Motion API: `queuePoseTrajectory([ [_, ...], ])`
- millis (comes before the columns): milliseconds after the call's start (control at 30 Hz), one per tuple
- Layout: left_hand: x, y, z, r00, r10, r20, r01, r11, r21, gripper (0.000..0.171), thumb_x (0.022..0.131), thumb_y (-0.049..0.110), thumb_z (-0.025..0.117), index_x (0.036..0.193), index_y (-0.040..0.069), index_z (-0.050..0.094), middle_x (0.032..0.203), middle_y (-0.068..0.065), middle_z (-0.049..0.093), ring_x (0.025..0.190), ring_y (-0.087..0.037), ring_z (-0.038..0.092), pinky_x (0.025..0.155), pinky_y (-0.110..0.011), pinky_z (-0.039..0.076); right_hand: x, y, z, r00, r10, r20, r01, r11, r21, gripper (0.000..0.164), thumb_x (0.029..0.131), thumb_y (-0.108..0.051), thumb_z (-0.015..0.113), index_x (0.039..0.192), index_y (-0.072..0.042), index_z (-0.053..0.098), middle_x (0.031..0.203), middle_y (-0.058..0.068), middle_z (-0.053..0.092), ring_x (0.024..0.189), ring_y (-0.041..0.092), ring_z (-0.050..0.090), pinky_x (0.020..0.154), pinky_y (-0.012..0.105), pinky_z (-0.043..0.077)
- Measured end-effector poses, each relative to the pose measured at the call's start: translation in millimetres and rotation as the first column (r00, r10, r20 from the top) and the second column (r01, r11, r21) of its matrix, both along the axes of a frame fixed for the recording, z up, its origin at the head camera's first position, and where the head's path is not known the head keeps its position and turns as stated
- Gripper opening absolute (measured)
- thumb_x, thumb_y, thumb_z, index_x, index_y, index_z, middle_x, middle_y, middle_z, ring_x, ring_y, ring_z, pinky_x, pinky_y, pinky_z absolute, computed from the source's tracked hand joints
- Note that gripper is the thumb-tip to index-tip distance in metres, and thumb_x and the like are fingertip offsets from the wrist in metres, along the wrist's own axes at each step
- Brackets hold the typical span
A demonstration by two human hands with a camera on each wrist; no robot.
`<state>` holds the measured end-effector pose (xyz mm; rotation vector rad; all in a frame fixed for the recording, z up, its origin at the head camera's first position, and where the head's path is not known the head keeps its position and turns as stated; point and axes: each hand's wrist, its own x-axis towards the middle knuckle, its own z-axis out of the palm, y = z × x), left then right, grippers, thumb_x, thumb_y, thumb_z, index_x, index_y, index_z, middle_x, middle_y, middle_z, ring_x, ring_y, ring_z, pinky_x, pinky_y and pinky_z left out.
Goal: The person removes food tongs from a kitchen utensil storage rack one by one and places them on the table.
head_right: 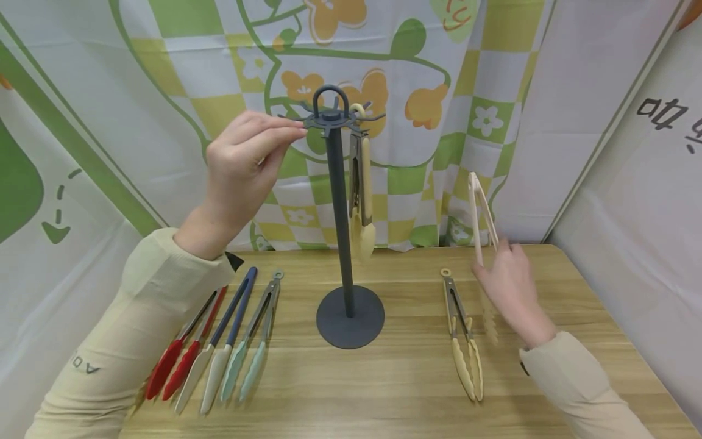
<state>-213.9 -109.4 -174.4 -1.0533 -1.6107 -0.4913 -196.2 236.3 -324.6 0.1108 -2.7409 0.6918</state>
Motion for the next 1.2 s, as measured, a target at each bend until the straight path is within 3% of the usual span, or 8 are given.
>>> queuePoseTrajectory([
  [100,0.1,0.1,-0.3,1.0,-0.004,0.005,0.004,1.0,0.005,0.02,0.088,-0.01,0.05,0.088,-0.007,0.069,0.089,-0.015,0.068,0.081,-0.027,0.06,0.074,-0.028,0.05,0.0,3.1,-3.2,1.0,0.004,0.006,-0.004,1.0,0.016,0.056,0.078,-0.013,0.067,0.108,0.028,0.043,0.075,0.026,0.048,0.068,0.039,0.047,0.053,0.047,0.045],
  [300,0.0,0.4,-0.5,1.0,-0.007,-0.002,0.007,1.0,0.01,0.021,0.09,-0.008,0.049,0.087,-0.006,0.07,0.088,-0.015,0.068,0.08,-0.027,0.06,0.074,-0.029,0.05,1.9,8.3,-10.1,1.0,0.006,0.027,-0.006,1.0,0.026,0.035,0.077,-0.012,0.068,0.082,0.017,0.049,0.069,0.021,0.045,0.057,0.029,0.044,0.043,0.034,0.041],
  [600,-0.9,0.2,-0.2,1.0,-0.006,-0.007,0.006,1.0,0.011,0.021,0.089,-0.009,0.049,0.086,-0.007,0.07,0.087,-0.016,0.068,0.08,-0.028,0.06,0.075,-0.029,0.05,4.3,14.0,-19.8,0.992,-0.004,0.129,0.001,1.0,0.028,0.046,0.079,-0.014,0.065,0.094,0.025,0.045,0.072,0.024,0.045,0.052,0.025,0.045,0.038,0.029,0.041],
  [1200,-0.5,-0.9,-0.1,1.0,0.001,-0.004,-0.001,1.0,0.003,0.021,0.089,-0.01,0.049,0.087,-0.007,0.07,0.088,-0.016,0.068,0.081,-0.028,0.06,0.076,-0.028,0.05,9.9,23.2,-43.1,0.968,-0.003,0.251,-0.017,0.997,0.079,0.039,0.078,-0.014,0.065,0.084,0.02,0.046,0.064,0.017,0.043,0.05,0.023,0.044,0.038,0.029,0.041],
])
